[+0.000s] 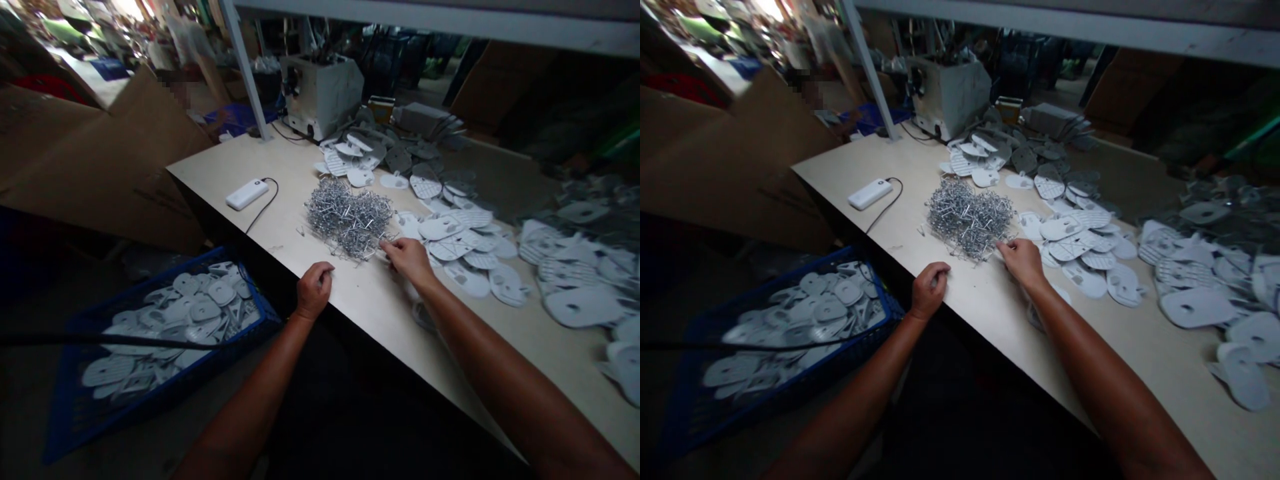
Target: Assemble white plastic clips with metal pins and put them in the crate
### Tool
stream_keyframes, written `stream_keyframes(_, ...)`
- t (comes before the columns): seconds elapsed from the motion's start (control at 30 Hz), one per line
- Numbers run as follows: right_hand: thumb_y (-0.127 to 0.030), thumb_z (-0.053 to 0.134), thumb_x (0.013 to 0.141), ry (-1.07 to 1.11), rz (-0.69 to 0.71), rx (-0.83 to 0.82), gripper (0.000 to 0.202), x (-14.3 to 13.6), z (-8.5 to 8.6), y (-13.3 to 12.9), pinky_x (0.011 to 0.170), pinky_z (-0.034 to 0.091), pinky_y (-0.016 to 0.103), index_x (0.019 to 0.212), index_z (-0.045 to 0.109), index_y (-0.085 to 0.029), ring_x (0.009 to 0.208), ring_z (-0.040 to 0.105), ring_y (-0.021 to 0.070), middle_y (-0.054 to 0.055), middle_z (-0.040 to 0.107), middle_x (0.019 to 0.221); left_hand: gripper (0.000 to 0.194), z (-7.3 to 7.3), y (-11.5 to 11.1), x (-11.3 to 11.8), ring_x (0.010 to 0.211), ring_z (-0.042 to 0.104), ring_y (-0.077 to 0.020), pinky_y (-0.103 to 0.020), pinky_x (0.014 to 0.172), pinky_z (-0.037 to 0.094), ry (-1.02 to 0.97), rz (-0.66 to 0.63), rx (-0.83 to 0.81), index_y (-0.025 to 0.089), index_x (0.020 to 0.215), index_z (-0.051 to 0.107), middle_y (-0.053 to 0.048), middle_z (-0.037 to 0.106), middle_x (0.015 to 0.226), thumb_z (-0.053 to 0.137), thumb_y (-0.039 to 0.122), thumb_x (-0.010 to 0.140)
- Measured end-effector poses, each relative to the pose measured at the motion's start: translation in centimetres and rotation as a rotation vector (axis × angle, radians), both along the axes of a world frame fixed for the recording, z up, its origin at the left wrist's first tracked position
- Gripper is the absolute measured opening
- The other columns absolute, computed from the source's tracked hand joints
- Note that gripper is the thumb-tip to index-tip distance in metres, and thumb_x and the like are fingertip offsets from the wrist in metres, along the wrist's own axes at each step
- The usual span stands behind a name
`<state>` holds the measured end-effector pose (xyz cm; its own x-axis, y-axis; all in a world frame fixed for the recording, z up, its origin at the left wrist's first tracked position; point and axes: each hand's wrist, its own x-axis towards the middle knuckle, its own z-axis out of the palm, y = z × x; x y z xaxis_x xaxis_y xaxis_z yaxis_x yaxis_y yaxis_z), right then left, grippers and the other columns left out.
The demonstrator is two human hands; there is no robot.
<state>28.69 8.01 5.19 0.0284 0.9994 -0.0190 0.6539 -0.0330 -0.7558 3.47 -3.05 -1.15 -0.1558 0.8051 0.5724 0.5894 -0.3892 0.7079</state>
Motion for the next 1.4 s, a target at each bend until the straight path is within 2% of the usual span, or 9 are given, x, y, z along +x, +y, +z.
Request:
stream_keyframes(0.13, -0.042, 0.077, 0.083, -0.033, 0.046, -0.047, 0.033, -1.6, -0.2, 0.4, 0.053, 0.040, 0.030, 0.059, 0.068, -0.022, 0.049, 0.059, 0.0191, 0.003, 0.062, 0.051, 0.025, 0.2, 0.0, 0.0, 0.097, 0.073, -0.0193, -0.034, 0.092, 0.059, 0.001, -0.003, 0.008, 0.022, 0.100, 0.070, -0.006, 0.076, 0.099, 0.050, 0.009, 0.094)
stream_keyframes(0.27, -0.029, 0.068, 0.081, -0.050, -0.007, 0.055, 0.020, -1.1, 0.5, 0.4, 0.057, 0.040, 0.029, 0.062, 0.067, -0.022, 0.058, 0.061, 0.0201, 0.003, 0.064, 0.057, 0.024, 0.3, 0.0, -0.1, 0.097, 0.073, -0.0188, -0.033, 0.091, 0.060, 0.013, -0.010, 0.000, 0.022, 0.100, 0.070, -0.005, 0.076, 0.099, 0.051, 0.009, 0.093)
stream_keyframes(0.37, -0.030, 0.061, 0.083, -0.063, -0.041, 0.187, 0.017, -0.5, 1.2, -1.0, 0.062, 0.041, 0.030, 0.070, 0.068, -0.022, 0.068, 0.063, 0.0220, 0.004, 0.068, 0.067, 0.024, 0.3, -0.1, -0.1, 0.099, 0.074, -0.0187, -0.033, 0.093, 0.060, 0.015, -0.010, 0.000, 0.022, 0.101, 0.070, -0.005, 0.076, 0.100, 0.051, 0.009, 0.094)
stream_keyframes(0.5, -0.032, 0.066, 0.079, -0.075, 0.054, 0.258, 0.013, -0.3, 1.6, -2.6, 0.067, 0.041, 0.030, 0.072, 0.069, -0.022, 0.070, 0.061, 0.0200, 0.003, 0.069, 0.071, 0.025, 0.1, 0.0, -0.1, 0.099, 0.073, -0.0192, -0.034, 0.094, 0.059, 0.008, -0.014, 0.007, 0.022, 0.101, 0.070, -0.006, 0.076, 0.100, 0.050, 0.009, 0.095)
stream_keyframes(0.63, -0.030, 0.056, 0.084, -0.088, -0.018, 0.251, 0.020, 0.8, 1.6, -1.9, 0.064, 0.040, 0.031, 0.076, 0.070, -0.018, 0.068, 0.060, 0.0201, 0.005, 0.069, 0.072, 0.026, 0.0, 0.0, -0.2, 0.100, 0.073, -0.0189, -0.033, 0.094, 0.059, 0.006, -0.033, 0.008, 0.021, 0.102, 0.071, -0.006, 0.076, 0.101, 0.050, 0.008, 0.094)
stream_keyframes(0.77, -0.027, 0.064, 0.078, -0.106, 0.070, 0.219, 0.012, 1.5, 1.5, -1.1, 0.063, 0.040, 0.028, 0.071, 0.070, -0.020, 0.066, 0.060, 0.0184, 0.001, 0.068, 0.068, 0.026, 0.1, 0.0, -0.1, 0.099, 0.073, -0.0191, -0.033, 0.093, 0.058, 0.005, -0.022, 0.007, 0.021, 0.101, 0.071, -0.006, 0.076, 0.100, 0.051, 0.007, 0.093)
stream_keyframes(0.87, -0.023, 0.061, 0.081, -0.137, 0.022, 0.234, 0.014, 1.5, 1.6, -0.9, 0.062, 0.038, 0.029, 0.071, 0.069, -0.019, 0.065, 0.059, 0.0191, 0.003, 0.068, 0.068, 0.026, 0.2, 0.0, 0.0, 0.098, 0.072, -0.0188, -0.033, 0.093, 0.058, 0.008, -0.020, 0.006, 0.021, 0.101, 0.071, -0.005, 0.075, 0.100, 0.051, 0.007, 0.093)
stream_keyframes(1.0, -0.020, 0.067, 0.075, -0.176, 0.045, 0.257, 0.006, 1.1, 1.9, -0.7, 0.064, 0.036, 0.030, 0.069, 0.068, -0.020, 0.067, 0.058, 0.0191, 0.002, 0.067, 0.068, 0.026, 0.2, 0.0, 0.0, 0.098, 0.072, -0.0188, -0.032, 0.093, 0.058, 0.007, -0.018, 0.006, 0.021, 0.100, 0.071, -0.006, 0.075, 0.099, 0.050, 0.007, 0.093)
stream_keyframes(1.4, -0.021, 0.060, 0.078, -0.099, -0.149, 0.306, 0.008, 1.4, 1.7, 0.6, 0.063, 0.036, 0.030, 0.069, 0.060, -0.020, 0.063, 0.053, 0.0171, -0.001, 0.059, 0.063, 0.023, 0.4, -0.1, 0.2, 0.099, 0.072, -0.0190, -0.033, 0.094, 0.057, 0.004, 0.003, -0.018, 0.020, 0.099, 0.071, -0.006, 0.076, 0.100, 0.052, 0.009, 0.093)
